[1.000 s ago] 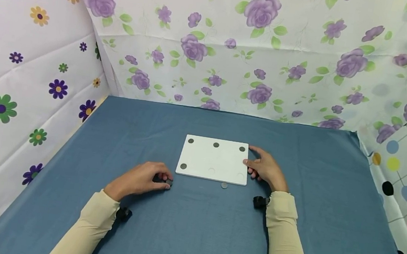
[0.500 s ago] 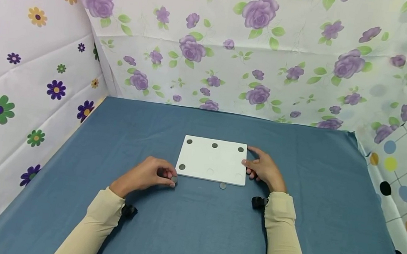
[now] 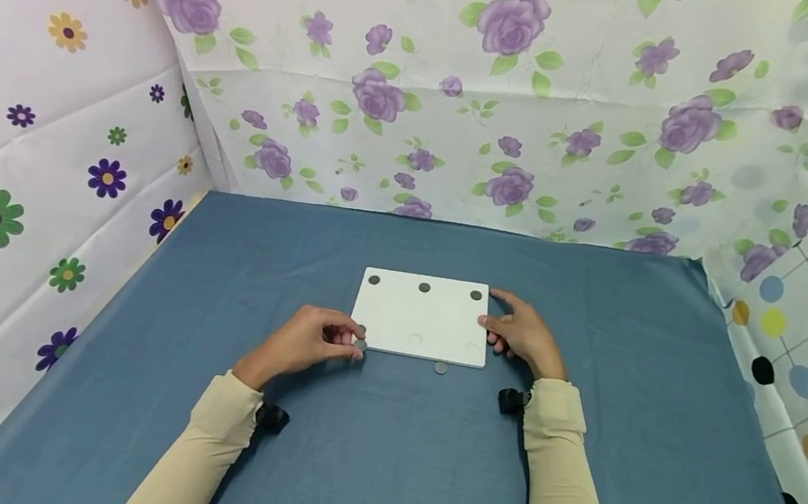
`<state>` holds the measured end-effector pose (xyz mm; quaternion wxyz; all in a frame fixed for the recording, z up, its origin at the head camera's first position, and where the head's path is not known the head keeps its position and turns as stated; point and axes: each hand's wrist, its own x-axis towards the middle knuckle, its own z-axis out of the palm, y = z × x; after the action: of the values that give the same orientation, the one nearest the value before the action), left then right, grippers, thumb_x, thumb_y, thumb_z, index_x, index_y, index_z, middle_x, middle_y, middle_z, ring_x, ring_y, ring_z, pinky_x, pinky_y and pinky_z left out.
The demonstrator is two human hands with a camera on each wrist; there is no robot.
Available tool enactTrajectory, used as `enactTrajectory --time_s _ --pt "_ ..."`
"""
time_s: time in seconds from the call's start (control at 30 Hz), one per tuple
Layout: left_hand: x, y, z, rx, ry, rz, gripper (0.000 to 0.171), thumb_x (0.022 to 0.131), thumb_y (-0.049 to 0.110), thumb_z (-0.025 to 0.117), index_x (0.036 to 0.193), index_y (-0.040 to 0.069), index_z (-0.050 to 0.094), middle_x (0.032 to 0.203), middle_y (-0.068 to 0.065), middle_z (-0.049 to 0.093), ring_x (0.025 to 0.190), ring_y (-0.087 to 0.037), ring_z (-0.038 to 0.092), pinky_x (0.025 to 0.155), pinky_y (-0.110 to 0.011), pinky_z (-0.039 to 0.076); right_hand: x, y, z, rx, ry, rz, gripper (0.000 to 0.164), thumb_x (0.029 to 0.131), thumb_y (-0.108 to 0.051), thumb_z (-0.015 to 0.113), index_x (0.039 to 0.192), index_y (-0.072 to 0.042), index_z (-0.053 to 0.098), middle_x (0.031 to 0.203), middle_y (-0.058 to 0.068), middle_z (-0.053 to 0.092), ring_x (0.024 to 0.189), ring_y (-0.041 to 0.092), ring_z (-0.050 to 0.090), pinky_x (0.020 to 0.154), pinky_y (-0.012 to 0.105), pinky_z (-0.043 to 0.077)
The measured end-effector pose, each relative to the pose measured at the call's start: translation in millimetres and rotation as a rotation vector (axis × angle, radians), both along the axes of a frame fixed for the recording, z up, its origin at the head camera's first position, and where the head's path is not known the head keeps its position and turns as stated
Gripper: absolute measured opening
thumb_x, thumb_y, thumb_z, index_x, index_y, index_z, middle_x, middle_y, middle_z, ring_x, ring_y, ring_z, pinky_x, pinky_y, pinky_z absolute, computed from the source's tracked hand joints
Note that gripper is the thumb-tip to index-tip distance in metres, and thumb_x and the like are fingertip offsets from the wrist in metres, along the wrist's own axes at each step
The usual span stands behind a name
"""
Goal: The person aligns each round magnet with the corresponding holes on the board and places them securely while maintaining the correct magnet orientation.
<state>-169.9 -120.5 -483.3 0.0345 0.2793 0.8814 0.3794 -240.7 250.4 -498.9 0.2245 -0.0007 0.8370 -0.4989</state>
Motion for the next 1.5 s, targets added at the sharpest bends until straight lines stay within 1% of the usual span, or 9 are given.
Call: enactTrajectory --time_s 0.17,0.4,0.57,0.63,0.83,0.97,1.2,1.3,1.5 --pt "-0.7 6 0.5 -0.006 -0.011 0.013 0.017 0.086 0.028 0.079 0.1 0.019 0.074 0.078 0.012 0.062 0.07 -0.005 0.058 0.065 -0.023 0.051 0.2 0 -0.1 -0.001 0.007 0.008 0.072 0.099 -0.028 0.064 0.159 -0.021 0.025 0.07 0.006 0.062 0.053 0.016 0.054 0.05 0.032 0.045" --pt "-4.7 14 1.0 -0.025 0.029 0.011 0.017 0.087 0.025 0.079 0.099 0.015 0.074 0.078 0.011 0.061 0.069 -0.004 0.057 0.064 -0.022 0.05 0.4 1 0.7 0.008 0.013 0.01 0.071 0.099 -0.028 0.064 0.158 -0.021 0.026 0.07 0.005 0.062 0.053 0.016 0.055 0.05 0.032 0.045" --pt "-8.6 21 2.0 -0.047 0.05 0.019 0.016 0.086 0.024 0.08 0.099 0.016 0.075 0.078 0.012 0.061 0.07 -0.003 0.056 0.065 -0.022 0.05 -0.8 1 0.6 0.004 0.0 -0.006 0.07 0.099 -0.029 0.064 0.158 -0.023 0.027 0.071 0.006 0.063 0.054 0.016 0.055 0.05 0.032 0.045" --pt "-9.6 24 2.5 -0.055 0.056 0.025 0.016 0.086 0.025 0.08 0.099 0.016 0.075 0.078 0.013 0.062 0.071 -0.003 0.057 0.066 -0.021 0.05 -1.3 1 0.4 0.008 0.01 -0.005 0.07 0.099 -0.029 0.064 0.158 -0.022 0.026 0.071 0.006 0.063 0.054 0.016 0.055 0.05 0.032 0.045" --pt "-8.3 33 2.8 -0.074 0.043 0.061 0.016 0.088 0.029 0.078 0.099 0.018 0.076 0.077 0.014 0.062 0.072 -0.003 0.058 0.067 -0.021 0.05 -0.2 1 -0.8 0.021 0.022 -0.001 0.07 0.099 -0.028 0.064 0.158 -0.02 0.026 0.07 0.006 0.063 0.053 0.016 0.055 0.05 0.033 0.045" --pt "-7.5 42 3.0 -0.088 0.06 0.069 0.016 0.089 0.03 0.076 0.101 0.019 0.076 0.076 0.015 0.061 0.071 -0.003 0.058 0.065 -0.022 0.049 0.0 0 -2.1 0.024 0.024 -0.003 0.07 0.099 -0.028 0.064 0.158 -0.02 0.026 0.069 0.005 0.062 0.053 0.015 0.055 0.05 0.033 0.045" --pt "-9.5 55 2.8 -0.181 0.114 0.091 0.018 0.091 0.035 0.074 0.103 0.022 0.076 0.078 0.018 0.06 0.071 0.001 0.055 0.064 -0.021 0.047 -0.9 0 -4.2 0.014 0.024 -0.003 0.071 0.099 -0.029 0.064 0.158 -0.02 0.026 0.069 0.005 0.062 0.053 0.016 0.055 0.049 0.034 0.044" --pt "-12.0 60 1.8 -0.213 0.119 0.096 0.018 0.091 0.036 0.073 0.103 0.023 0.075 0.078 0.018 0.061 0.07 0.002 0.054 0.064 -0.02 0.046 -0.7 1 -4.3 0.012 0.021 -0.006 0.071 0.099 -0.028 0.064 0.158 -0.02 0.026 0.069 0.005 0.062 0.052 0.016 0.055 0.049 0.034 0.044" --pt "-16.5 69 2.5 -0.247 0.119 0.093 0.019 0.091 0.034 0.074 0.104 0.021 0.076 0.079 0.015 0.063 0.07 0.0 0.055 0.064 -0.022 0.047 -1.5 1 -3.9 0.008 0.016 -0.01 0.071 0.098 -0.028 0.065 0.158 -0.021 0.027 0.069 0.006 0.062 0.052 0.016 0.054 0.049 0.034 0.044"
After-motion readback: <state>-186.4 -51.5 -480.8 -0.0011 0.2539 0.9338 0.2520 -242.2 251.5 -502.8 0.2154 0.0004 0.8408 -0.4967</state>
